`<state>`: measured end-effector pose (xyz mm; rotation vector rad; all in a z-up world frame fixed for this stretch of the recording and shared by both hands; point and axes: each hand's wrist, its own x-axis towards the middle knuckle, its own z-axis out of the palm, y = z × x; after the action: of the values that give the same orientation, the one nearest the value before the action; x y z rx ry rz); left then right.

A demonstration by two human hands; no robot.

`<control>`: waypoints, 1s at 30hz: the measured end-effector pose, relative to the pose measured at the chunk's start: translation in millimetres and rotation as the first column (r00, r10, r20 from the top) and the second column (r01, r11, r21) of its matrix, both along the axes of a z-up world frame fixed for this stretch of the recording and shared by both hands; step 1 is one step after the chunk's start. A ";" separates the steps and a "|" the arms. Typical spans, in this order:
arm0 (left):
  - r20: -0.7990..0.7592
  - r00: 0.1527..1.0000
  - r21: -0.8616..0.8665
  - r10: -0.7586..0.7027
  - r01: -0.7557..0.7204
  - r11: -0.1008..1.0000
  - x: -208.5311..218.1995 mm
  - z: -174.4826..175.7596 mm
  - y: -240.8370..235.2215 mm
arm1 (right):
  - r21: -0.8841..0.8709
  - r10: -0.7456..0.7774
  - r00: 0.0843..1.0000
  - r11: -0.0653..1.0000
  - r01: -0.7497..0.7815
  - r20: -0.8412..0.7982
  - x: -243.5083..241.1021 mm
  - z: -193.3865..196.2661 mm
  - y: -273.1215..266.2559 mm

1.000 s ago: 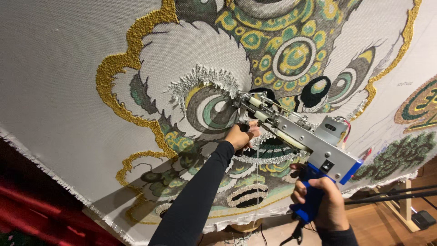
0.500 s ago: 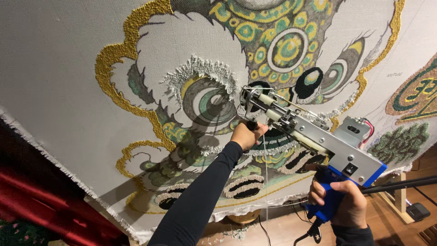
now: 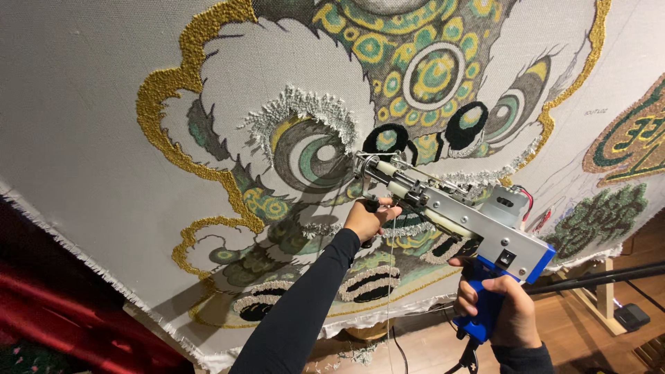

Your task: The person uses a handheld tufting gun to apply white yarn to a large canvas featuring a pre-printed design of a stylized creature. The operator guides the tool along the contours of the design, filling in specific areas to create a textured, raised surface.

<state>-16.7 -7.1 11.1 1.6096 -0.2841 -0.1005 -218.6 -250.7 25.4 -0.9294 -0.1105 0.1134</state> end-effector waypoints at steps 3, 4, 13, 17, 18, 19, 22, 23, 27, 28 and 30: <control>-0.029 0.999 0.059 -0.019 0.021 0.998 8.3 -5.1 2.6 | -0.010 -0.016 1.000 1.000 0.016 -0.022 3.0 2.2 2.6; -0.025 1.000 0.037 -0.015 0.015 0.999 10.4 -6.7 2.5 | -0.012 -0.016 1.000 1.000 0.016 -0.020 4.2 2.6 3.4; -0.026 1.000 0.024 0.013 -0.012 1.000 31.3 -6.6 10.7 | -0.039 -0.054 0.999 0.998 0.053 -0.007 18.1 9.5 22.5; -0.037 0.995 0.130 0.098 -0.092 0.987 36.3 3.6 20.8 | -0.134 -0.137 0.990 0.981 0.137 0.006 23.1 23.4 45.3; -0.045 0.993 0.164 0.112 -0.103 0.981 39.2 6.5 25.2 | -0.165 -0.154 0.988 0.974 0.156 0.020 24.3 28.1 51.4; -0.058 0.992 0.142 0.109 -0.100 0.985 42.7 8.5 28.3 | -0.216 -0.182 0.981 0.957 0.191 0.060 25.7 32.0 58.2; -0.070 0.991 0.116 0.112 -0.103 0.988 52.4 9.0 35.6 | -0.300 -0.233 0.960 0.915 0.270 0.153 28.3 37.1 70.8; -0.056 0.991 0.134 0.121 -0.112 0.985 54.4 9.0 37.8 | -0.288 -0.236 0.958 0.918 0.274 0.162 31.2 37.1 73.7; -0.075 0.987 0.175 0.141 -0.126 0.976 58.1 13.7 40.3 | -0.275 -0.250 0.956 0.919 0.284 0.153 38.7 34.3 75.4; -0.062 0.989 0.171 0.135 -0.123 0.978 59.2 16.4 40.5 | -0.270 -0.250 0.957 0.921 0.281 0.146 40.5 34.5 75.3; -0.037 0.992 0.165 0.124 -0.116 0.979 59.7 21.3 41.8 | -0.261 -0.249 0.960 0.926 0.275 0.129 42.7 36.4 76.9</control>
<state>43.0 34.7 32.3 1.7800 -0.1440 -0.0703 -176.0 -173.9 61.8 -1.2211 -0.0565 -0.1684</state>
